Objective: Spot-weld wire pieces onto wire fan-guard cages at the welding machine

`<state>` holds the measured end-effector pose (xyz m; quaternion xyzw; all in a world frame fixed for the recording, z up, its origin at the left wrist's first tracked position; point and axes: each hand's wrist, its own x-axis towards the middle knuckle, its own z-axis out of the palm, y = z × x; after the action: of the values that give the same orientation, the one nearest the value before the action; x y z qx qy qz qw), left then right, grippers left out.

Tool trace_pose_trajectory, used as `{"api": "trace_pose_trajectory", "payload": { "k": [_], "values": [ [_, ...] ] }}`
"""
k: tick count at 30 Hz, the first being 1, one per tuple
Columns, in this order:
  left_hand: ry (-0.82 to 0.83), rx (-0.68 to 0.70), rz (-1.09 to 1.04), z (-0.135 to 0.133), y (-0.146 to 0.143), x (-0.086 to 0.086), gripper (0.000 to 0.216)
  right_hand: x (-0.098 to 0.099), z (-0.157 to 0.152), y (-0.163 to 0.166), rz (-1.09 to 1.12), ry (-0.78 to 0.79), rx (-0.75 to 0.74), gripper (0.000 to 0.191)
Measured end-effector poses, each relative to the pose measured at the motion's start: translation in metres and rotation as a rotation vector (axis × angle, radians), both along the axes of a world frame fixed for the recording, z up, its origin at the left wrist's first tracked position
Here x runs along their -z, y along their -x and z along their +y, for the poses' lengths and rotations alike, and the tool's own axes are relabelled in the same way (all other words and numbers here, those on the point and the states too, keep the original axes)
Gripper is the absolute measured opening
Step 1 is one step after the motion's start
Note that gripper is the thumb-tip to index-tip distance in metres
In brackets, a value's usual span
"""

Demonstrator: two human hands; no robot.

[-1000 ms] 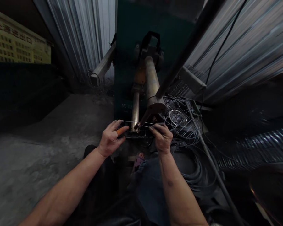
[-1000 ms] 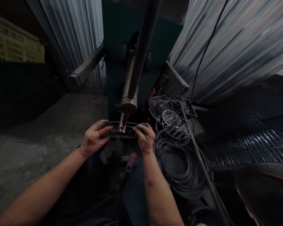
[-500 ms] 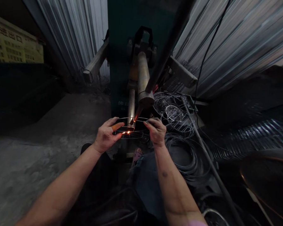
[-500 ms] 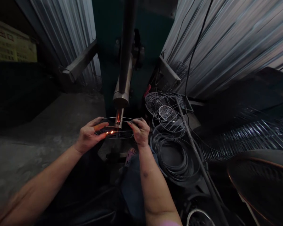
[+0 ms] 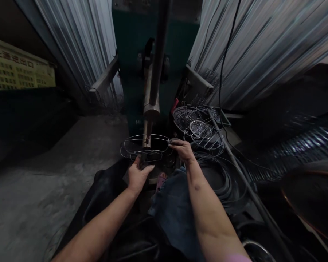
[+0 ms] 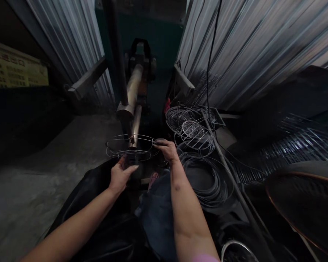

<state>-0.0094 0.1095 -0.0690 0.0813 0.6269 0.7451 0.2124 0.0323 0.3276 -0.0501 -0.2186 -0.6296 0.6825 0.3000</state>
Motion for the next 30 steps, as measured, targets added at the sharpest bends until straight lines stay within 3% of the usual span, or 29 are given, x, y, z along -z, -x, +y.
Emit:
{"api": "trace_pose_trajectory", "payload": {
  "k": [4, 10, 16, 30],
  "values": [
    [-0.255, -0.049, -0.149, 0.03, -0.001, -0.008, 0.06, -0.006, -0.008, -0.015, -0.019, -0.082, -0.023, 0.027],
    [-0.284, -0.027, -0.323, 0.033, 0.011, -0.022, 0.053, -0.035, -0.069, -0.048, 0.007, -0.38, 0.019, 0.007],
    [-0.291, 0.014, -0.406, 0.021, 0.025, -0.024, 0.051, -0.055, -0.099, -0.029, -0.025, -0.636, 0.133, 0.012],
    [-0.379, -0.007, -0.465, 0.021, 0.048, -0.013, 0.048, -0.062, -0.108, 0.004, -0.132, -0.841, 0.233, 0.016]
  ]
}}
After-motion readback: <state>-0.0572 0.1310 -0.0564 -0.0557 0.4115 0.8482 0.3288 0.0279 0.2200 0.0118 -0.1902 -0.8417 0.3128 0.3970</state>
